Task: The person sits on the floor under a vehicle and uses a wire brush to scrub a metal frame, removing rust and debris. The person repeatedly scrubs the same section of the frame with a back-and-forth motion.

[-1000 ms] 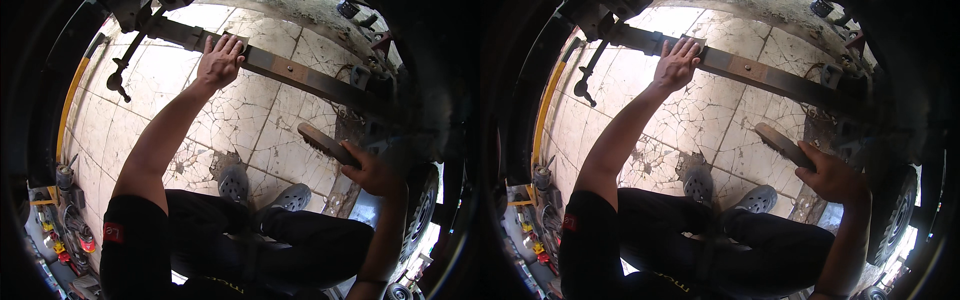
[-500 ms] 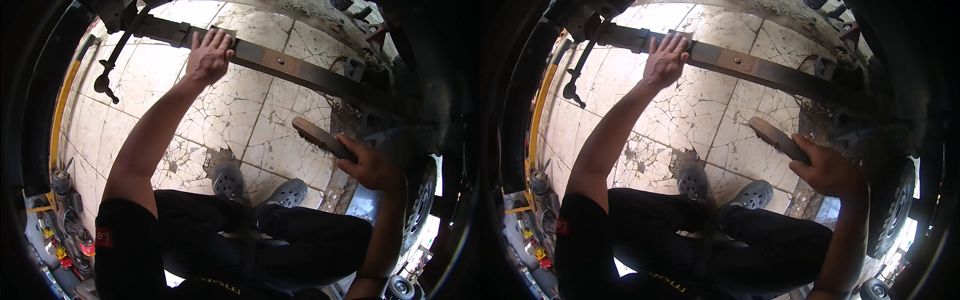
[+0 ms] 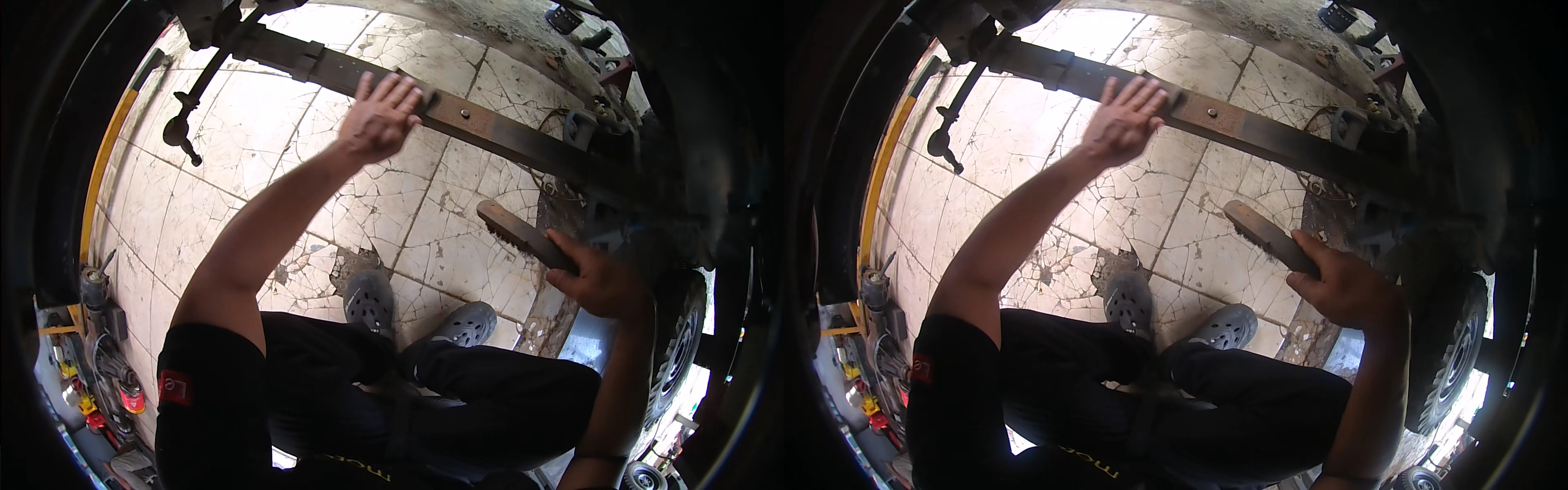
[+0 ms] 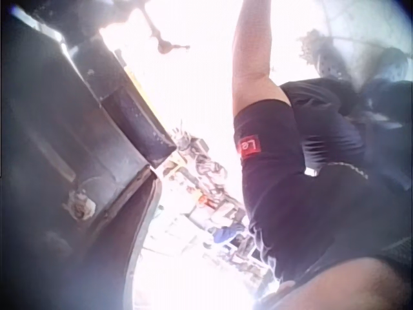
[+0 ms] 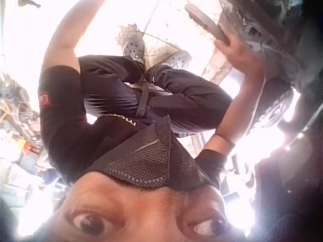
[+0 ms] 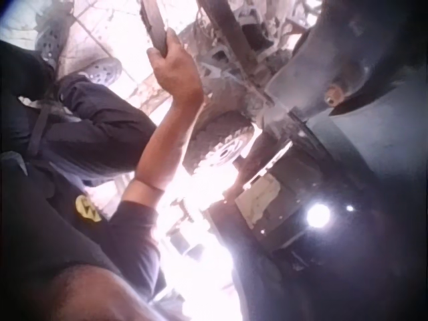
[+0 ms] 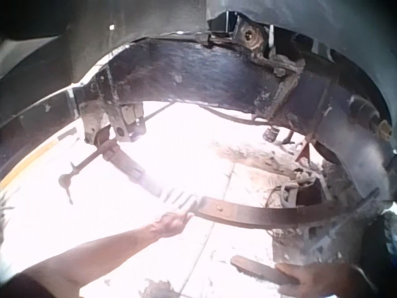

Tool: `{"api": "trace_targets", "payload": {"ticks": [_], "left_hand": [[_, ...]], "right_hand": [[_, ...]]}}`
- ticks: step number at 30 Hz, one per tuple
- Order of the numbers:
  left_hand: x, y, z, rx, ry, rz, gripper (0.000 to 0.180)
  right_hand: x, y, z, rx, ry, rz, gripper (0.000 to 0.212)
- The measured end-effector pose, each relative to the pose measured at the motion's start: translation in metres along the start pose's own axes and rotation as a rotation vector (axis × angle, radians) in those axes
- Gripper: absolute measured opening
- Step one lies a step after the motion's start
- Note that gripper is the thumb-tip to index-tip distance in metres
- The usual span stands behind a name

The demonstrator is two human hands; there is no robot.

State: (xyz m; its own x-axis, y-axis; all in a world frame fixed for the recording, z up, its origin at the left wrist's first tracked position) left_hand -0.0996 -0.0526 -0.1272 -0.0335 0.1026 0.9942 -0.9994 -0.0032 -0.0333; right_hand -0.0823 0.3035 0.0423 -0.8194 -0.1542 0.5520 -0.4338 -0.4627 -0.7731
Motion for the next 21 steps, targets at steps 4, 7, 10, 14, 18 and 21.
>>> {"api": "trace_targets", "payload": {"ticks": [4, 7, 10, 14, 18, 21], "left_hand": [[0.012, 0.003, -0.024, -0.154, -0.057, 0.055, 0.056], [0.007, 0.008, 0.03, 0.017, -0.013, -0.035, 0.056], [0.019, 0.0, 0.057, 0.142, 0.001, -0.075, 0.056], [0.007, -0.002, 0.025, 0.047, 0.041, -0.067, 0.055], [0.006, -0.005, 0.002, -0.141, 0.0, -0.072, 0.056], [0.007, -0.004, 0.039, -0.088, 0.049, -0.125, 0.053]], "right_hand": [[0.003, -0.006, 0.014, -0.022, 0.022, 0.059, 0.066], [-0.003, -0.005, 0.002, 0.048, 0.062, 0.035, 0.066], [-0.008, 0.001, -0.017, 0.078, 0.018, -0.036, 0.066], [-0.003, 0.003, -0.009, 0.029, 0.028, 0.011, 0.067], [-0.002, -0.003, 0.009, 0.038, 0.064, 0.067, 0.068], [-0.003, -0.008, 0.002, 0.044, 0.06, 0.049, 0.069]]}}
Point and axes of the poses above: each hand's wrist, its own y-axis towards the middle knuckle, its own x-axis out of the back of the hand, z = x × y, the point moved 2 cm from there along y, towards the middle knuckle, and after that the axes turned 11 degrees about z, right-handed, at the moved point
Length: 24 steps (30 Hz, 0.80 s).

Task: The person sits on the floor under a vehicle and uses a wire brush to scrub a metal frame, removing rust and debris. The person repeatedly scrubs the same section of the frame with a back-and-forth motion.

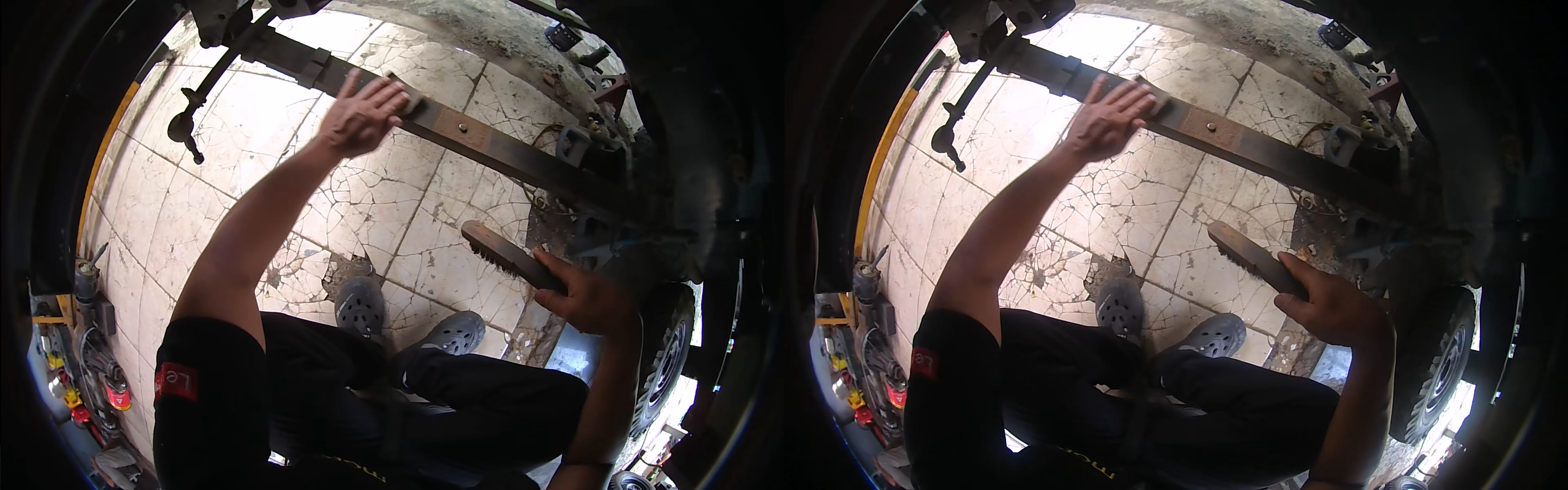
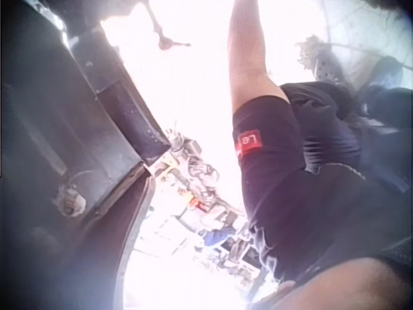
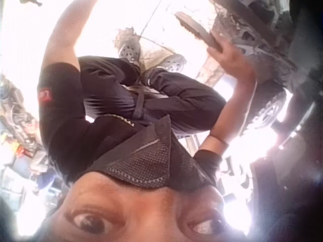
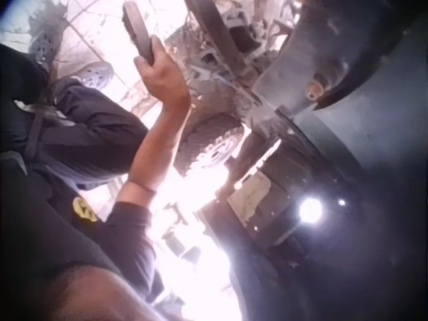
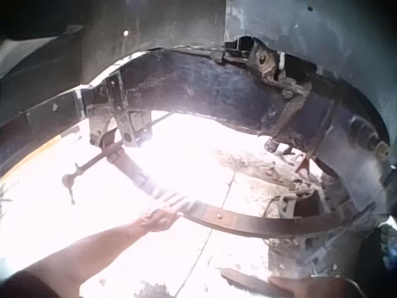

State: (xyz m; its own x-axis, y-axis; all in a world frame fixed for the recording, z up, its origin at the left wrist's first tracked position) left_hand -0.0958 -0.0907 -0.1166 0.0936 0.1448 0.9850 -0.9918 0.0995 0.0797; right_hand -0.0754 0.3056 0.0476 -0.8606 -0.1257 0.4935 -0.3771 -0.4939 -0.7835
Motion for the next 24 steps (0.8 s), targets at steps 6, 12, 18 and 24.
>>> {"api": "trace_targets", "payload": {"ticks": [6, 12, 18, 24], "left_hand": [[-0.008, -0.01, 0.015, 0.3, 0.061, -0.058, 0.057], [-0.003, 0.003, -0.034, 0.004, -0.071, 0.027, 0.052], [0.002, -0.003, 0.013, 0.21, -0.015, -0.007, 0.054], [-0.003, 0.004, -0.051, -0.045, -0.043, 0.096, 0.056]], "right_hand": [[0.0, 0.008, -0.01, 0.018, -0.031, -0.027, 0.069], [0.002, 0.004, 0.005, -0.011, -0.013, 0.022, 0.068], [0.0, 0.006, -0.007, -0.061, -0.026, -0.012, 0.068], [-0.001, 0.012, -0.009, -0.021, -0.023, -0.017, 0.068]]}}
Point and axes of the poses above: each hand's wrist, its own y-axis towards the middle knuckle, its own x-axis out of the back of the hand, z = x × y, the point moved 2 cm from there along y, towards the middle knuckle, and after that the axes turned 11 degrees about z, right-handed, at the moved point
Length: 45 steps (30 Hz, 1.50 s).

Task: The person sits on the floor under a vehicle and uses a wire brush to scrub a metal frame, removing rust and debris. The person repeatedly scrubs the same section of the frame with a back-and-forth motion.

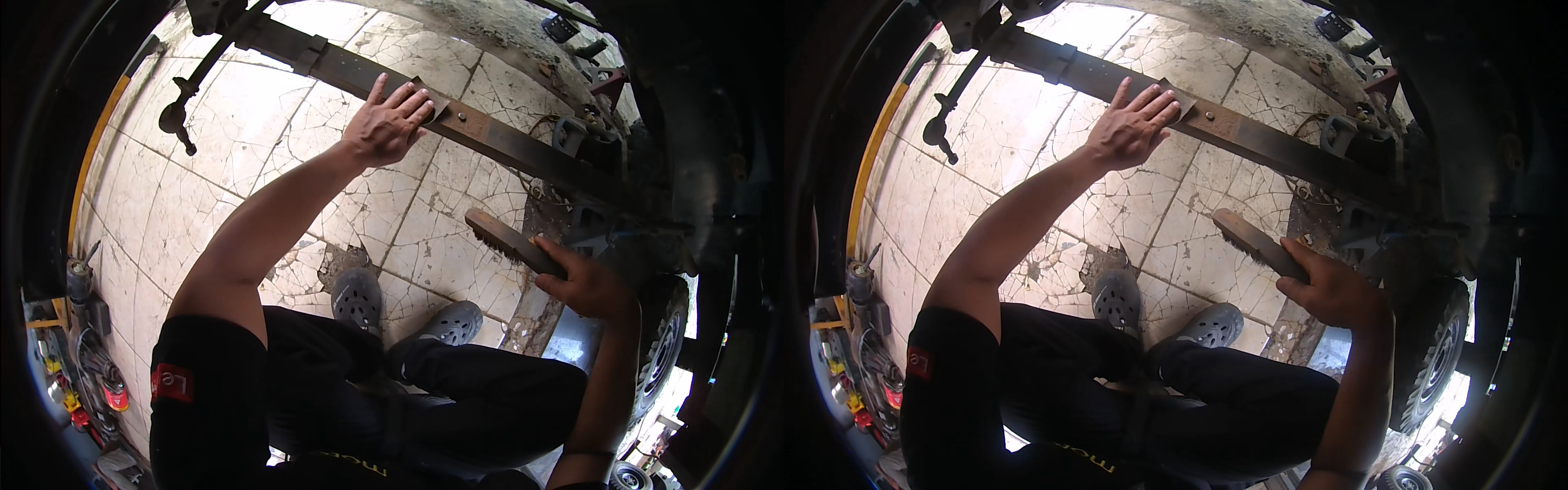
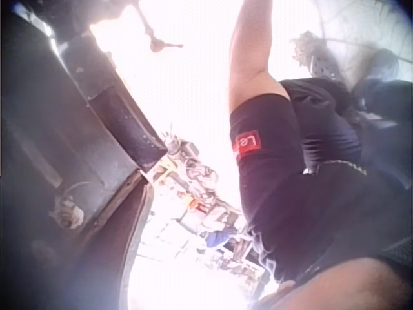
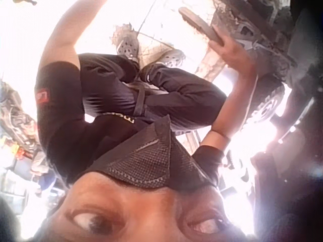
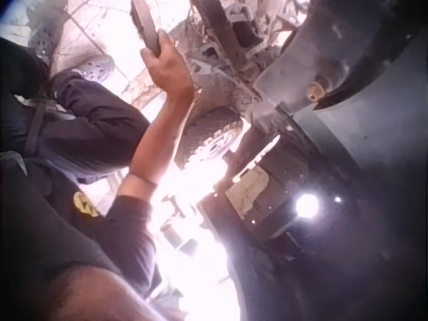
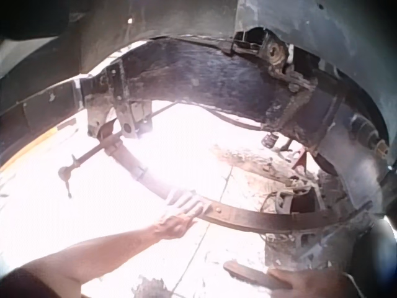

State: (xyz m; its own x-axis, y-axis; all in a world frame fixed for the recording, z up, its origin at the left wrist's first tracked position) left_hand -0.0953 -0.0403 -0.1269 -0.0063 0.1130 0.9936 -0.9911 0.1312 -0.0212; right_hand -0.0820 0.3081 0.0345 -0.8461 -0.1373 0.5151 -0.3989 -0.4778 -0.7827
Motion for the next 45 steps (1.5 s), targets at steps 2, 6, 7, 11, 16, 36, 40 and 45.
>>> {"api": "trace_targets", "payload": {"ticks": [2, 6, 7, 11, 16, 36, 40, 45], "left_hand": [[-0.001, 0.001, 0.024, 0.012, 0.016, -0.038, 0.054], [0.016, -0.012, 0.075, 0.315, 0.101, -0.082, 0.054], [0.013, -0.012, 0.075, 0.331, 0.104, -0.084, 0.055], [0.002, -0.004, 0.032, 0.243, 0.055, 0.031, 0.057], [0.008, -0.001, 0.028, 0.079, -0.009, 0.042, 0.055], [0.008, -0.01, 0.044, 0.223, 0.088, -0.007, 0.055], [0.007, -0.002, -0.008, -0.026, 0.009, 0.07, 0.058], [0.017, -0.007, 0.07, 0.26, 0.044, -0.066, 0.054]], "right_hand": [[0.0, -0.002, -0.001, 0.006, -0.001, -0.013, 0.068], [0.0, -0.004, -0.008, -0.021, 0.013, -0.024, 0.067], [0.0, -0.003, -0.009, -0.013, 0.015, -0.025, 0.067], [0.006, -0.001, 0.01, -0.132, 0.006, 0.04, 0.067], [0.002, -0.002, 0.003, -0.037, -0.001, 0.001, 0.067], [0.003, -0.001, 0.001, 0.001, -0.035, -0.043, 0.066], [0.006, -0.003, 0.019, 0.006, -0.024, 0.008, 0.065], [0.002, -0.007, 0.001, 0.015, -0.024, -0.05, 0.066]]}}
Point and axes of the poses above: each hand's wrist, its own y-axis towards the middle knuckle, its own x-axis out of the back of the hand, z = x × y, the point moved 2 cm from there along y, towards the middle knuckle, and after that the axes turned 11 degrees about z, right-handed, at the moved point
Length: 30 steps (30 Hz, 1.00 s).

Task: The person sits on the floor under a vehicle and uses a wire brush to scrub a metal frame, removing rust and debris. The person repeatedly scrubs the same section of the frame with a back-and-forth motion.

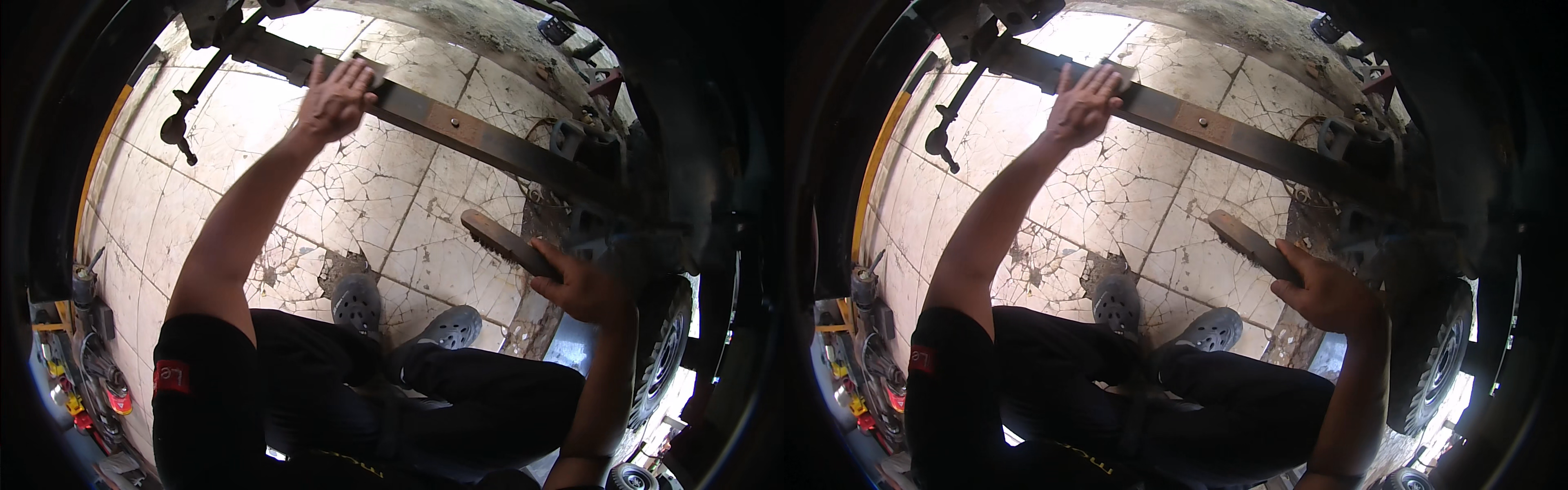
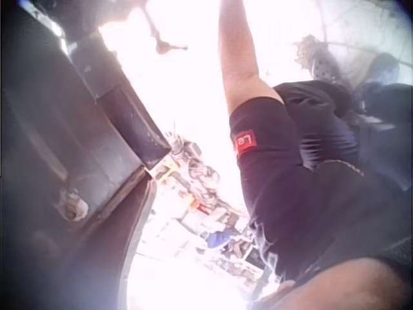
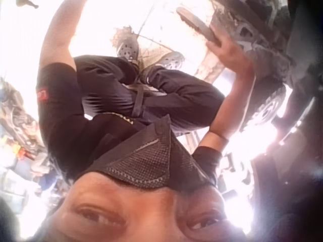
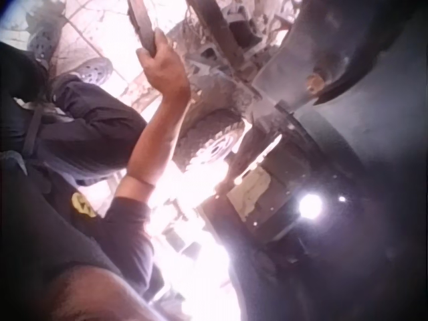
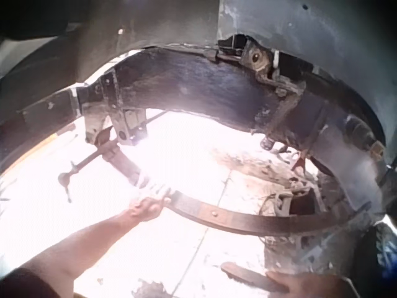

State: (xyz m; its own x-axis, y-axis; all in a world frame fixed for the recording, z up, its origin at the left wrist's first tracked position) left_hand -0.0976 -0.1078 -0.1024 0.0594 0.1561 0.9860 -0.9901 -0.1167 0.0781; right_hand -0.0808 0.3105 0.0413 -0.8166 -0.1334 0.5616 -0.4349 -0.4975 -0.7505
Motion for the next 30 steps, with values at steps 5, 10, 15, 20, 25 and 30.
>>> {"api": "trace_targets", "payload": {"ticks": [5, 10, 15, 20, 25, 30], "left_hand": [[-0.007, -0.009, -0.03, -0.011, 0.08, 0.087, 0.058], [0.007, 0.001, -0.069, -0.17, -0.053, 0.183, 0.059], [0.011, 0.002, -0.002, 0.09, -0.02, 0.106, 0.058], [-0.008, -0.007, -0.071, -0.122, -0.006, 0.141, 0.059], [-0.001, 0.007, -0.089, -0.148, -0.136, 0.163, 0.058], [0.002, 0.015, -0.101, -0.133, -0.17, 0.185, 0.058]], "right_hand": [[0.006, 0.007, 0.011, -0.048, -0.01, 0.03, 0.066], [-0.002, 0.006, 0.003, 0.048, 0.033, 0.035, 0.067], [-0.001, 0.006, -0.003, 0.006, -0.008, 0.001, 0.068], [0.001, 0.005, 0.001, -0.003, -0.027, -0.008, 0.066], [0.0, 0.006, 0.002, 0.043, -0.013, -0.032, 0.065], [0.003, 0.005, -0.004, -0.048, -0.013, -0.009, 0.066]]}}
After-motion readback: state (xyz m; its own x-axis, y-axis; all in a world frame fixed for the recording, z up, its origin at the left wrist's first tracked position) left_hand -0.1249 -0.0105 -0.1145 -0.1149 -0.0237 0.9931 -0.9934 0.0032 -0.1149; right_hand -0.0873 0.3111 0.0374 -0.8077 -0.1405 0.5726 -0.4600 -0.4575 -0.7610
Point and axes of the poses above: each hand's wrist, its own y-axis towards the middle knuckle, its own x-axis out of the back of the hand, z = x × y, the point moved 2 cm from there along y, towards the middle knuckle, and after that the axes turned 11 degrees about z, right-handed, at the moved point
